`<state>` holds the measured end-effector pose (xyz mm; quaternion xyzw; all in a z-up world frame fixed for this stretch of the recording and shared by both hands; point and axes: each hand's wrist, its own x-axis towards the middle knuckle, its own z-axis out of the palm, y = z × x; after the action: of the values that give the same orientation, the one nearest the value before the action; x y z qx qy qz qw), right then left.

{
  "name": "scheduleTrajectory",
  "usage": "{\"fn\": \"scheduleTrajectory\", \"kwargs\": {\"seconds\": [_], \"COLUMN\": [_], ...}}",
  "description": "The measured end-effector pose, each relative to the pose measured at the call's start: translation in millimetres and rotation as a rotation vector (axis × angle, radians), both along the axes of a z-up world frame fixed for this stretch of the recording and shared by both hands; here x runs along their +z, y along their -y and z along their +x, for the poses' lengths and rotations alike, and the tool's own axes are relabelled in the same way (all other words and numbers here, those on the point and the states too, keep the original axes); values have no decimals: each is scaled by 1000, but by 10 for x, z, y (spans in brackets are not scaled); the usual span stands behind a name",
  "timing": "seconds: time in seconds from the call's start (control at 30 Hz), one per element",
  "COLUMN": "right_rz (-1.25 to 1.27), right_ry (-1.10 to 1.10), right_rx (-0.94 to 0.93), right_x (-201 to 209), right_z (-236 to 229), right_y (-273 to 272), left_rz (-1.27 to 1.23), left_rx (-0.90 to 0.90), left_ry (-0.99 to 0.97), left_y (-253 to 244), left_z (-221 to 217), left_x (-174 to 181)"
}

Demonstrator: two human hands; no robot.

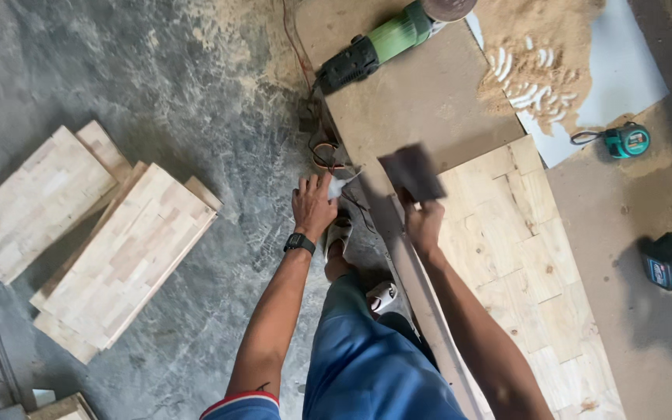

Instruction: The person applies wood filler or glue from a white bottle into cracks on a long wooden panel, wipes the surface by hand, and then uses a hand-held power planer to smooth the surface of the wood.

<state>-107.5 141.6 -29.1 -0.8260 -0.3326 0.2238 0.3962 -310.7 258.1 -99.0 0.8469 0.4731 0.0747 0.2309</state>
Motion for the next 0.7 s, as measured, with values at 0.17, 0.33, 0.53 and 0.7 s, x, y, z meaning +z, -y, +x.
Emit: {"fn": "scheduleTrajectory", "kwargs": {"seconds": [0.17,0.33,0.53,0.7], "right_rz": [-65,45,133,252], "right_ry": [36,147,507,800], "right_rx": [101,291,573,723], "right_x": [342,-187,-946,-1095], "right_z": [-115,80,251,151], "right_y": [-455,-365,-202,-281], "left_rz": [40,93,95,87], "left_rx": [36,61,78,109], "left_ry": [-24,-14,4,51], "left_y": [-16,21,86,121], "left_z": [-36,-37,-7,13], "left_x": [233,-184,-209,-117]}}
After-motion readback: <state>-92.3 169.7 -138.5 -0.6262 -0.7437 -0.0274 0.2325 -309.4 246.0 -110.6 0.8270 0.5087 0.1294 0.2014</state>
